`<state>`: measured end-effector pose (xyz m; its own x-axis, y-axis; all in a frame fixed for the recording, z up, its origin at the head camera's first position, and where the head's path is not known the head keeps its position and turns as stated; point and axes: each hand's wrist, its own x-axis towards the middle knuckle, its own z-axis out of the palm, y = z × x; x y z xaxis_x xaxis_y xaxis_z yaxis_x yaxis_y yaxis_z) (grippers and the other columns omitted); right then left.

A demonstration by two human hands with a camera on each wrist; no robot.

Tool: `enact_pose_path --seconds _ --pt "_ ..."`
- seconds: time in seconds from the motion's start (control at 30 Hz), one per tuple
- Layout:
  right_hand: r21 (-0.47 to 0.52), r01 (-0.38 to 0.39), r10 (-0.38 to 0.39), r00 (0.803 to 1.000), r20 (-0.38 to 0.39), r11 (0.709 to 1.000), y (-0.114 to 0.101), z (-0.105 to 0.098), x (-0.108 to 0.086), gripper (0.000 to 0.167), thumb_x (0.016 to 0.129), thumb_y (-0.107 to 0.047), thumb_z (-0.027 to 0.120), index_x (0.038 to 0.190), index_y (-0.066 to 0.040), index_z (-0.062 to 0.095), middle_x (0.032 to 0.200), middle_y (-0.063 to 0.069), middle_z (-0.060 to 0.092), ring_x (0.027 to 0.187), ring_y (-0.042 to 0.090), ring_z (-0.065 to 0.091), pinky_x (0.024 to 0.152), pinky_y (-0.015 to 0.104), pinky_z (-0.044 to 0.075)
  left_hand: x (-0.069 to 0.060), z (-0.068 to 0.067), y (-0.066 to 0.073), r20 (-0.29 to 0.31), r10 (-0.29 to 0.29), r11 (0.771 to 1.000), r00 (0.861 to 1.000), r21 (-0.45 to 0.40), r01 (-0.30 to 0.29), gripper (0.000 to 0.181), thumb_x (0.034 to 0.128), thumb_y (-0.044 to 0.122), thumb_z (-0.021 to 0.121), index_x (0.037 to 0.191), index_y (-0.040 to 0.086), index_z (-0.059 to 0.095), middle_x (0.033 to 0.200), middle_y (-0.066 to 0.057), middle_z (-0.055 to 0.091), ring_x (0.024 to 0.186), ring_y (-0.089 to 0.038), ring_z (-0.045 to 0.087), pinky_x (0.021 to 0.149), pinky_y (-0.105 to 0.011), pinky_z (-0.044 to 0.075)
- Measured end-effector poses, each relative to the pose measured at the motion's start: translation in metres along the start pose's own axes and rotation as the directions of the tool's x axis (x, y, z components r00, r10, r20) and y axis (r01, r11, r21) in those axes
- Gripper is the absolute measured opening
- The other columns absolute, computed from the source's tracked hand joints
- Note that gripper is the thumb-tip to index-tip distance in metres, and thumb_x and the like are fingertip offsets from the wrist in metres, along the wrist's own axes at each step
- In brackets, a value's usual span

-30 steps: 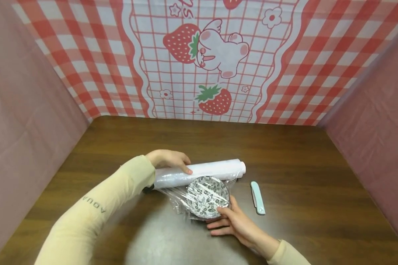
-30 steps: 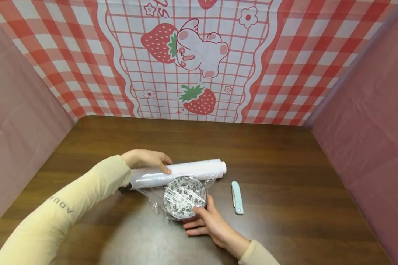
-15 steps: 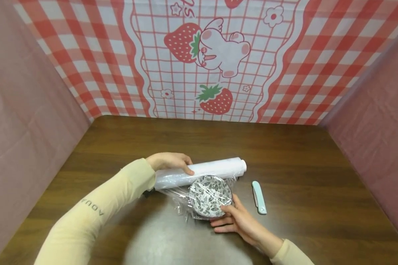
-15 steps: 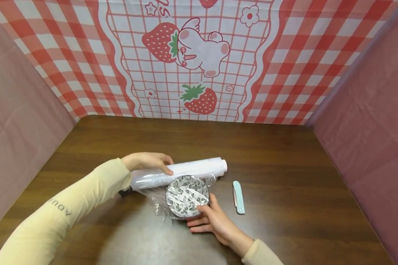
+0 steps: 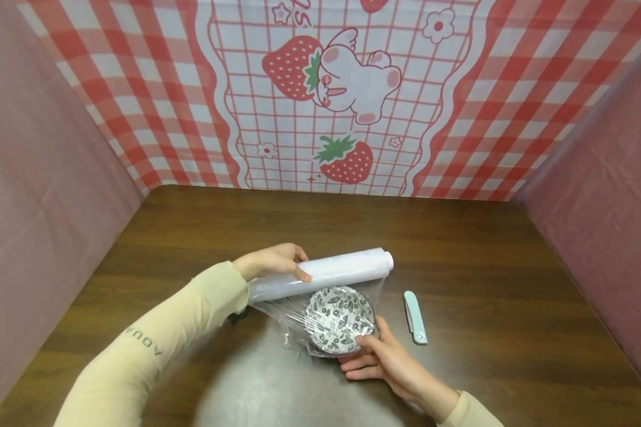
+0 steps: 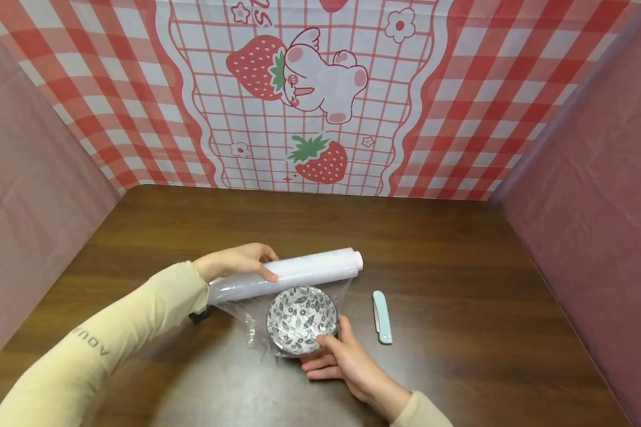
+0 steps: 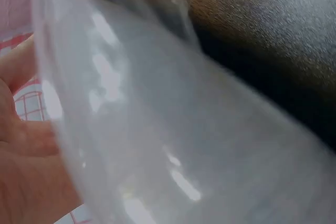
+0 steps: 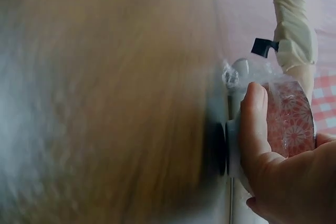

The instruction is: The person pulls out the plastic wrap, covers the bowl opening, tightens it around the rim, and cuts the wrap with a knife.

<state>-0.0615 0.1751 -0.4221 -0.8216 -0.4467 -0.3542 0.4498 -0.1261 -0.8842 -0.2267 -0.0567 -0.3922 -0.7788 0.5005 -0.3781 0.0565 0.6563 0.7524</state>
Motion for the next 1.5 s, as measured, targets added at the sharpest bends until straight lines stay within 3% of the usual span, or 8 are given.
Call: enact_pose_path --seconds 0.27,0.47,0.57,0.7,0.9,1.17,1.4,1.5 --pt "-0.002 -0.015 0.015 1.000 -0.006 1.000 -0.001 0.006 -0.002 0.056 0.091 -0.013 0.040 0.130 -0.004 0.001 0.089 0.023 0.064 0.076 0.027 0.067 0.074 0.045 0.053 0.001 0.001 0.000 -0.051 0.048 0.999 0.998 0.019 -0.047 0.049 0.0688 0.016 0.077 0.108 -0.003 0.054 0.103 -0.011 0.059 0.091 -0.018 0.054 0.085 -0.029 0.045" --pt "-0.003 -0.015 0.015 1.000 -0.011 1.000 0.000 0.006 -0.001 0.054 0.091 -0.013 0.040 0.129 -0.004 0.002 0.089 0.023 0.064 0.076 0.026 0.067 0.074 0.045 0.053 -0.001 0.003 0.002 -0.098 0.078 0.993 0.992 0.097 -0.068 0.047 0.0687 0.017 0.077 0.107 0.000 0.056 0.104 -0.011 0.062 0.095 -0.019 0.056 0.090 -0.032 0.044" --pt "-0.004 -0.021 0.021 1.000 -0.013 1.000 0.000 0.007 -0.001 0.055 0.091 -0.013 0.040 0.129 -0.004 0.001 0.090 0.023 0.064 0.076 0.027 0.067 0.074 0.045 0.053 -0.002 0.005 0.003 -0.125 0.113 0.981 0.986 0.174 -0.090 0.047 0.0687 0.019 0.078 0.107 0.002 0.057 0.106 -0.011 0.062 0.098 -0.020 0.056 0.091 -0.033 0.043" --pt "-0.002 -0.022 0.022 0.999 -0.023 1.000 0.000 0.009 -0.001 0.056 0.091 -0.014 0.041 0.129 -0.003 0.001 0.092 0.025 0.064 0.077 0.028 0.067 0.074 0.045 0.053 -0.002 0.007 0.004 -0.160 0.198 0.945 0.967 0.292 -0.145 0.049 0.0698 0.022 0.077 0.110 0.004 0.056 0.110 -0.011 0.060 0.101 -0.022 0.055 0.090 -0.035 0.044" --pt "0.002 -0.029 0.029 0.999 -0.031 1.000 0.002 0.011 0.001 0.056 0.091 -0.015 0.041 0.129 -0.003 0.000 0.099 0.028 0.062 0.078 0.026 0.066 0.075 0.045 0.053 -0.002 0.007 0.004 -0.174 0.265 0.914 0.949 0.358 -0.189 0.052 0.0709 0.024 0.076 0.113 0.003 0.055 0.111 -0.011 0.059 0.102 -0.023 0.055 0.089 -0.035 0.044" --pt "0.007 -0.022 0.022 0.998 -0.054 1.000 0.006 0.012 0.001 0.058 0.091 -0.014 0.040 0.132 -0.007 -0.002 0.100 0.021 0.057 0.077 0.025 0.065 0.076 0.047 0.052 0.003 0.002 0.004 -0.085 0.264 0.915 0.961 0.338 -0.221 0.046 0.0771 0.021 0.067 0.115 0.001 0.052 0.114 -0.014 0.054 0.107 -0.024 0.050 0.094 -0.035 0.040" --pt "0.013 -0.018 0.019 0.998 -0.064 1.000 0.010 0.015 0.000 0.059 0.090 -0.012 0.041 0.132 -0.007 -0.001 0.103 0.021 0.054 0.075 0.024 0.065 0.075 0.047 0.052 0.002 -0.002 0.008 0.015 0.148 0.944 0.989 0.295 -0.146 0.057 0.0820 0.019 0.060 0.132 0.000 0.041 0.134 -0.015 0.046 0.123 -0.028 0.043 0.104 -0.038 0.033" --pt "0.015 -0.019 0.020 0.998 -0.065 1.000 0.012 0.016 -0.002 0.057 0.090 -0.012 0.040 0.131 -0.007 0.000 0.101 0.021 0.055 0.074 0.024 0.065 0.075 0.047 0.052 0.002 -0.001 0.009 0.010 0.157 0.943 0.988 0.295 -0.153 0.056 0.0800 0.018 0.063 0.130 0.000 0.046 0.130 -0.013 0.050 0.120 -0.027 0.046 0.103 -0.038 0.035"
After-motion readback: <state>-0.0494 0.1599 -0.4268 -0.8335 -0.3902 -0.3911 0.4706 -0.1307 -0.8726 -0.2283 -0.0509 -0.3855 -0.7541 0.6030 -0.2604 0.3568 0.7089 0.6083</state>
